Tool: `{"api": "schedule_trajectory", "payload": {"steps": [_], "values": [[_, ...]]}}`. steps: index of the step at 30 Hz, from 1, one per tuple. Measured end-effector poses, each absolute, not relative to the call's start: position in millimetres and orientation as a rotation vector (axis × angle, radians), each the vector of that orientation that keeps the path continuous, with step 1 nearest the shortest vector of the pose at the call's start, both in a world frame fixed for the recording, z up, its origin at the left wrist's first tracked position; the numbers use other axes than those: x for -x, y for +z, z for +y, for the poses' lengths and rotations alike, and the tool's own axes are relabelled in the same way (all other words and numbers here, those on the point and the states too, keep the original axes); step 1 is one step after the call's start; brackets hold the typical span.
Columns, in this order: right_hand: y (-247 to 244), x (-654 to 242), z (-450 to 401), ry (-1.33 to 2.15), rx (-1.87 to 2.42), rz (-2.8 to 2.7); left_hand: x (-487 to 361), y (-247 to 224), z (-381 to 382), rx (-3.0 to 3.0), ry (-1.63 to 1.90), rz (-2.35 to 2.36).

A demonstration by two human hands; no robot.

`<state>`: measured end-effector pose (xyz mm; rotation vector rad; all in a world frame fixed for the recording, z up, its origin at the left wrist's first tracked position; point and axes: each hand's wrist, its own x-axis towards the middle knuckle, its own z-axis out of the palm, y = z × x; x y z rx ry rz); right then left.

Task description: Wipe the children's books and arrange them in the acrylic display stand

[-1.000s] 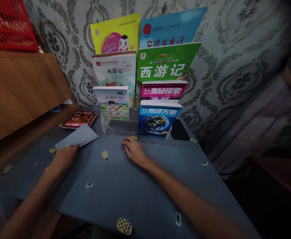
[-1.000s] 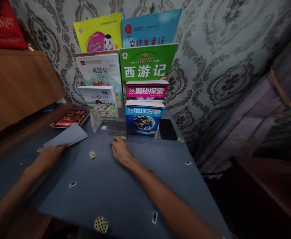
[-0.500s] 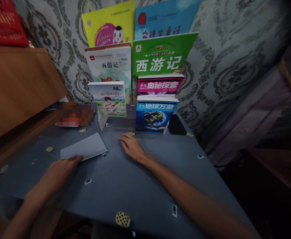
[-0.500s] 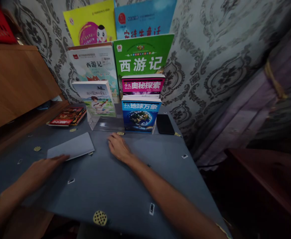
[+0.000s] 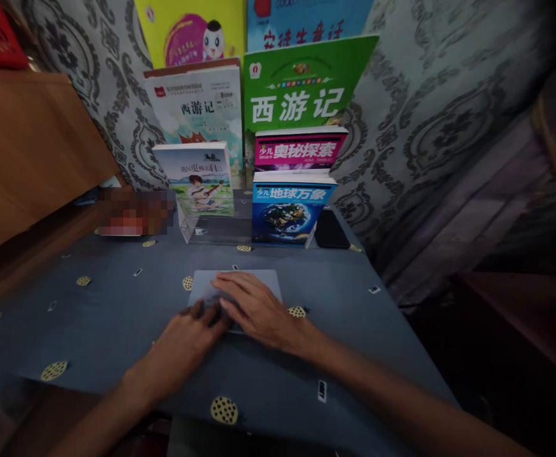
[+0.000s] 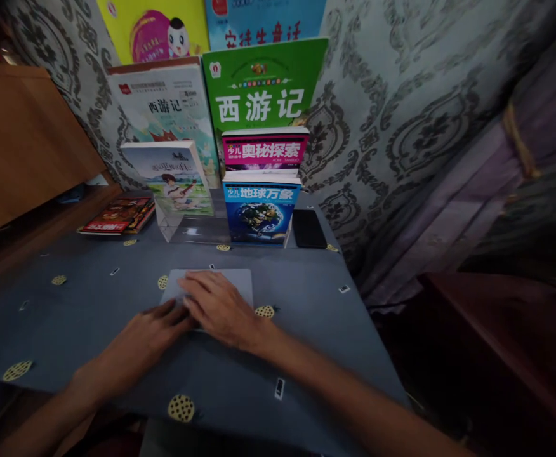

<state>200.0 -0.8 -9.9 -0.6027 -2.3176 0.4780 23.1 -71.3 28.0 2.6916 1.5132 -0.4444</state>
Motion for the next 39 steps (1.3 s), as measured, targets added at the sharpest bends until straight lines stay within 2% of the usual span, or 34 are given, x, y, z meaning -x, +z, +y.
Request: {"api": "schedule_trajectory", "payload": {"steps": [7, 10, 18, 26, 39], "values": [[-3, -223, -13, 0.856, 0.811, -2.412, -82, 13, -74, -2.890, -0.467, 1.223], [-7, -234, -11, 0.906, 0.878, -2.419, -85, 12, -74, -2.945, -0.420, 1.205], [-34, -257, 1, 0.581, 0.972, -2.431, -85, 26, -50, -2.855, -0.498, 1.226], [-45, -288, -1, 0.257, 1.174, -2.466, -95, 3, -17, -2.890, -0.291, 1.465], [-46, -297, 2, 0.275, 1.281, -2.442, -83, 5, -4, -2.724, -0.389, 1.789]]}}
